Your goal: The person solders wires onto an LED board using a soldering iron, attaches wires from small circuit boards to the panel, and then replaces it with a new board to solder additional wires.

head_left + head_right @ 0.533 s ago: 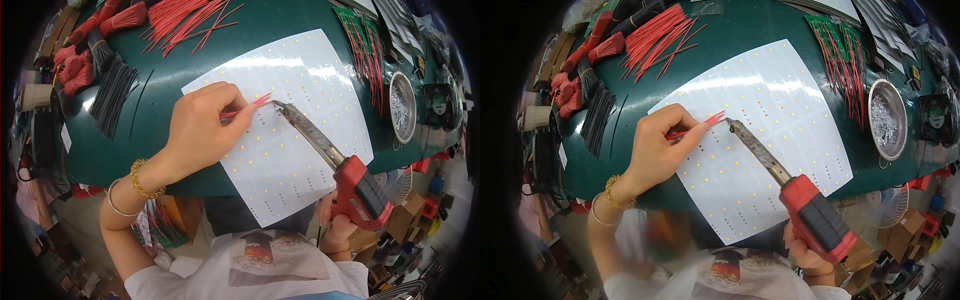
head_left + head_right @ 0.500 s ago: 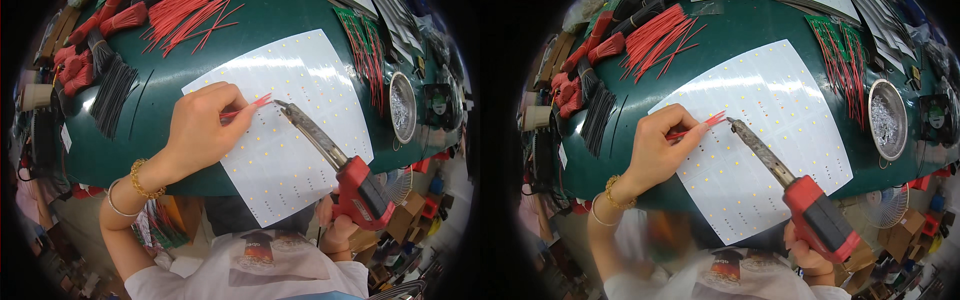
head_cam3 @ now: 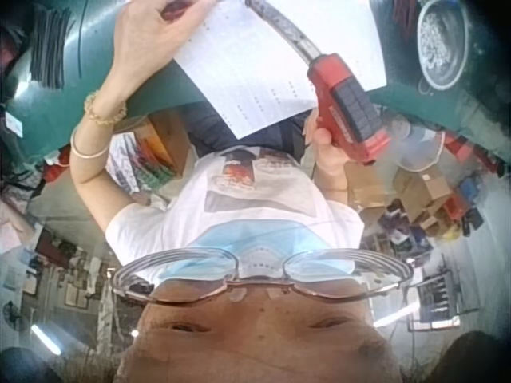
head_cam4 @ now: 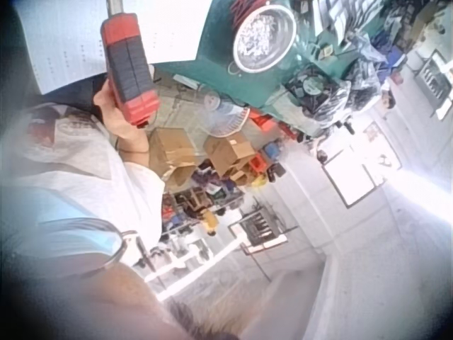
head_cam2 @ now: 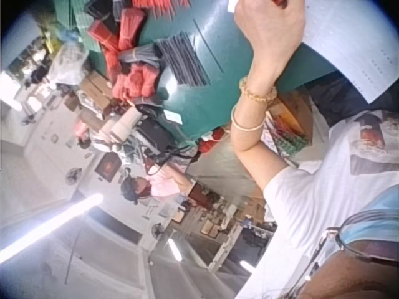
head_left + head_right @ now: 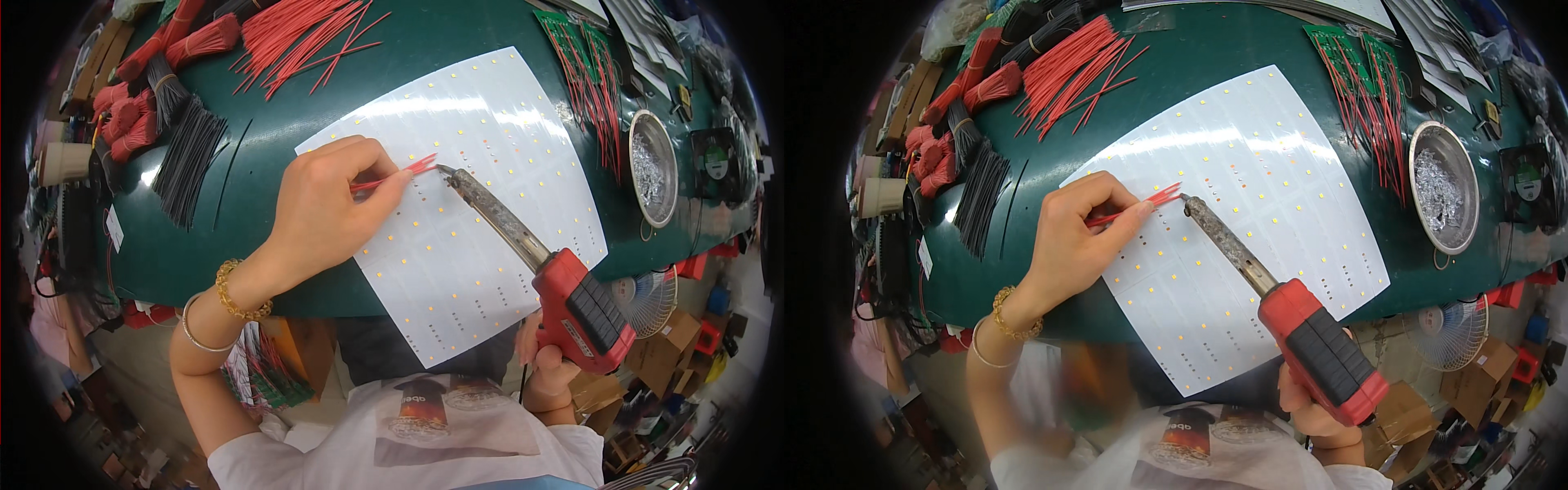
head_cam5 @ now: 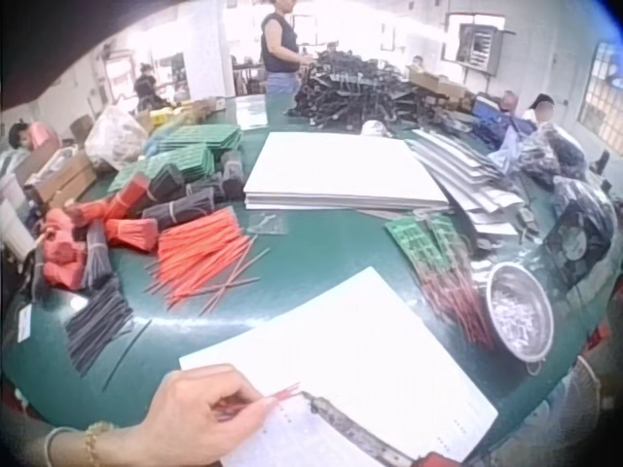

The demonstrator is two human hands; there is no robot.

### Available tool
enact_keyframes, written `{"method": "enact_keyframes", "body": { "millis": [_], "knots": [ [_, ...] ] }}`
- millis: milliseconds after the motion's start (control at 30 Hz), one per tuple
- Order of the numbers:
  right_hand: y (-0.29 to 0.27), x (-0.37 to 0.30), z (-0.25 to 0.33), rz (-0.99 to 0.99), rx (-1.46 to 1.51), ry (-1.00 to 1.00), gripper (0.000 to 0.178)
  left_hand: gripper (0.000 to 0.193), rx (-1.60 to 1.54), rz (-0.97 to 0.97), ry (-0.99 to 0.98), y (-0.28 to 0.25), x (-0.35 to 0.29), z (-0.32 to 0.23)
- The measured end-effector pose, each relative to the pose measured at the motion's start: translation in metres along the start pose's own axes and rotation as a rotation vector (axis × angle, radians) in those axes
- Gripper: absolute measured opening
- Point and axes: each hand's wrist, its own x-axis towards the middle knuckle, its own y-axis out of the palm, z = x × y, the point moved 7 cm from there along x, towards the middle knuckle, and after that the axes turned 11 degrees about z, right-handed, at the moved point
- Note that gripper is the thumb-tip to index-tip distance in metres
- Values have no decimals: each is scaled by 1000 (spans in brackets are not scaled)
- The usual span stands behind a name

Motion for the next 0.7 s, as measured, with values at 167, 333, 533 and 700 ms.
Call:
{"method": "enact_keyframes", "body": {
  "millis": [167, 333, 533, 700],
  "knots": [
    [6, 5, 12, -91, 173, -39, 80, 14, 8, 7, 13, 1, 1, 0],
    [9, 7, 13, -62, 238, -20, 83, 13, -1, 16, -11, 1, 0, 1],
    [2, 4, 18, -103, 268, -79, 83, 12, 49, 119, -84, -31, 3, -5],
    [-5, 4, 18, -121, 328, -110, 82, 13, -445, 109, -226, -39, 4, 7]
  ]
}}
